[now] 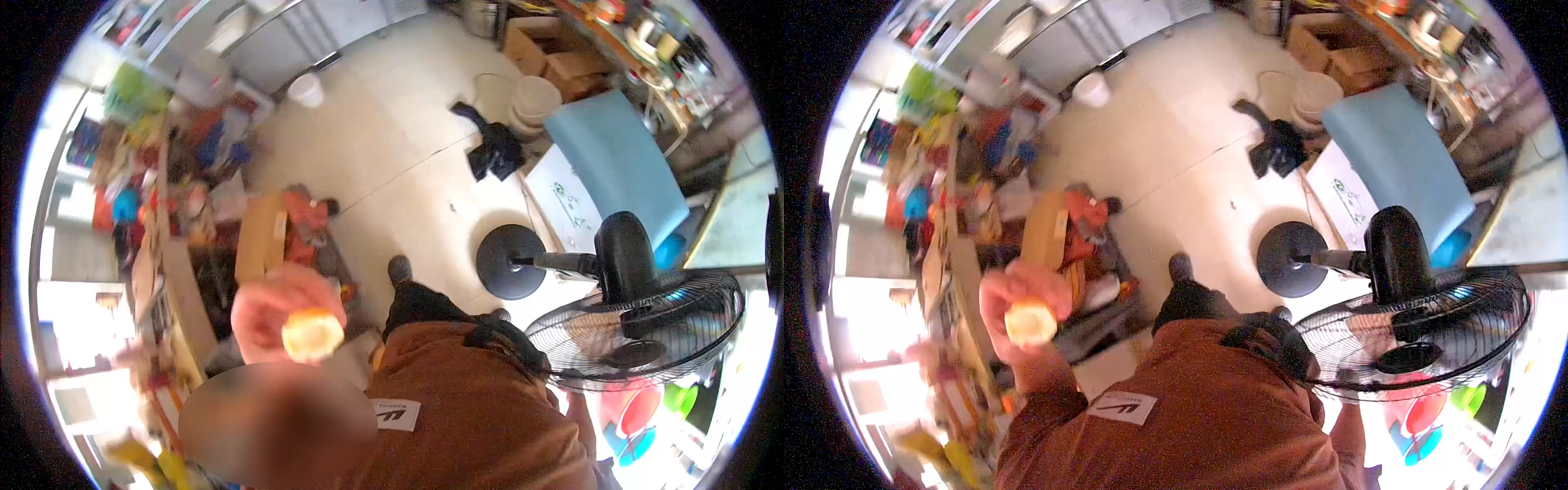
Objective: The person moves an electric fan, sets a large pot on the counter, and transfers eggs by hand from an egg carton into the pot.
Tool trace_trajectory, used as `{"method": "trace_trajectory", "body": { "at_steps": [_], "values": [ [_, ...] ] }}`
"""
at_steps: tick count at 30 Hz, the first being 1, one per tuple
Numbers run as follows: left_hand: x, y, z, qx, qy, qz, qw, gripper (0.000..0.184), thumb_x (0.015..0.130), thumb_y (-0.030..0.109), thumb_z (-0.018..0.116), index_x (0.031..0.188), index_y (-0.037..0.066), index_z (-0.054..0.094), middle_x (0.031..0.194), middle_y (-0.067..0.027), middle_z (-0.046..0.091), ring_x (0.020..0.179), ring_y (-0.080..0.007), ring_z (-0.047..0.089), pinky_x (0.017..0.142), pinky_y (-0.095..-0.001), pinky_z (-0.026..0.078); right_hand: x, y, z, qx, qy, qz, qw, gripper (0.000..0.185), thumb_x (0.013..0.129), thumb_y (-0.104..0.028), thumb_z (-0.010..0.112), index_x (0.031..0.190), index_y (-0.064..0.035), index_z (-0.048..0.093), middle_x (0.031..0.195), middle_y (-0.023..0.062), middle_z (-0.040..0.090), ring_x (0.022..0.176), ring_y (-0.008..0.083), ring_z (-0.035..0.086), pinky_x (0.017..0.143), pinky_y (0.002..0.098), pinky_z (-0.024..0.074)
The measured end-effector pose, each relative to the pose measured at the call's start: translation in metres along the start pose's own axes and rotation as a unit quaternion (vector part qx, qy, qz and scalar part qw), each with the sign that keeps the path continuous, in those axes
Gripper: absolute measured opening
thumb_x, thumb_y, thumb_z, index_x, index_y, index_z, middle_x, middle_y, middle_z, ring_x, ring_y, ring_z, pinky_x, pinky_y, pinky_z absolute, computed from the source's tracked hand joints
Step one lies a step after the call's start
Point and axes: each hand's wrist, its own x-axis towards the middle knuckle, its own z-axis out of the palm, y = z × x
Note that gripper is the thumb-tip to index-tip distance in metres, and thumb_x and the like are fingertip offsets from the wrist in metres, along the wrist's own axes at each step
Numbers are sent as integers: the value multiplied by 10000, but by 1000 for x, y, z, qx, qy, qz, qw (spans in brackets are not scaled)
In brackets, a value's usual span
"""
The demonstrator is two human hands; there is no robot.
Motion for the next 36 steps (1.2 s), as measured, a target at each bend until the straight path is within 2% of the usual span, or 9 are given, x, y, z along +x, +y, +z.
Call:
{"method": "trace_trajectory", "body": {
  "at_steps": [4, 7, 12, 23, 25, 26, 27, 30, 36],
  "values": [
    [51, -32, -73, -120, -104, -12, 987, 488, 632, 58, 787, 1039, -37, 534, 887, -265, 595, 684, -269, 602, 565, -329, 480, -22, 31, 34, -202, 4, 3, 979, 169, 855, -216, 523, 842, -60, 587, 719, 48, 552, 575, 123, 511, 443, 277, 396],
    [74, -43, -124, -182, -120, -8, 976, 485, 631, 14, 776, 1048, -58, 541, 889, -262, 596, 693, -279, 612, 586, -337, 489, -15, 91, 73, -430, -67, -152, 888, 182, 859, -215, 509, 838, -54, 591, 714, 50, 551, 573, 115, 503, 435, 265, 382],
    [114, -35, -182, -193, -161, -27, 968, 443, 656, 27, 772, 1034, -66, 561, 880, -256, 600, 690, -294, 619, 595, -362, 494, -64, -72, 148, -257, -78, 1, 963, 190, 848, -211, 519, 845, -50, 619, 772, 94, 585, 655, 166, 549, 509, 318, 425],
    [283, -97, -127, -226, -358, -132, 896, 411, 695, 110, 772, 1010, -19, 542, 860, -178, 590, 699, -254, 605, 581, -336, 481, -41, -190, 293, -228, -36, -19, 973, 218, 823, -201, 541, 862, -40, 682, 900, 191, 660, 835, 279, 648, 671, 433, 520],
    [314, -138, -127, -254, -411, -193, 854, 467, 711, 191, 761, 1081, 39, 519, 842, -118, 556, 656, -197, 545, 550, -310, 447, -33, -211, 328, -529, 72, -301, 790, 168, 807, -189, 558, 798, -63, 668, 755, 79, 657, 707, 229, 625, 592, 362, 500],
    [321, -155, -125, -231, -404, -210, 860, 479, 726, 223, 748, 1107, 56, 510, 838, -94, 533, 649, -174, 517, 546, -297, 430, -41, -274, 312, -413, -40, -120, 902, 201, 829, -190, 512, 911, -49, 630, 836, 89, 659, 786, 249, 628, 676, 368, 503],
    [325, -162, -125, -128, -326, -193, 917, 460, 754, 239, 722, 1114, 51, 507, 843, -81, 497, 672, -163, 490, 563, -285, 412, -10, -249, 366, -318, 82, -96, 940, 204, 844, -180, 487, 910, -65, 643, 864, 102, 662, 796, 261, 632, 663, 373, 512],
    [361, -197, -85, -181, -425, -258, 848, 478, 746, 242, 727, 1132, 68, 505, 908, -84, 516, 737, -180, 497, 614, -303, 416, -37, -317, 369, -91, 109, 25, 990, 265, 853, -249, 496, 870, -33, 650, 898, 156, 654, 849, 301, 631, 741, 410, 496],
    [409, -248, -23, -252, -538, -340, 729, 524, 735, 265, 707, 1175, 105, 473, 1106, -91, 509, 883, -207, 477, 721, -317, 388, -126, -369, 402, 417, 257, 335, 805, 288, 836, -269, 546, 948, -20, 637, 946, 185, 643, 882, 321, 615, 770, 404, 479]
  ]
}}
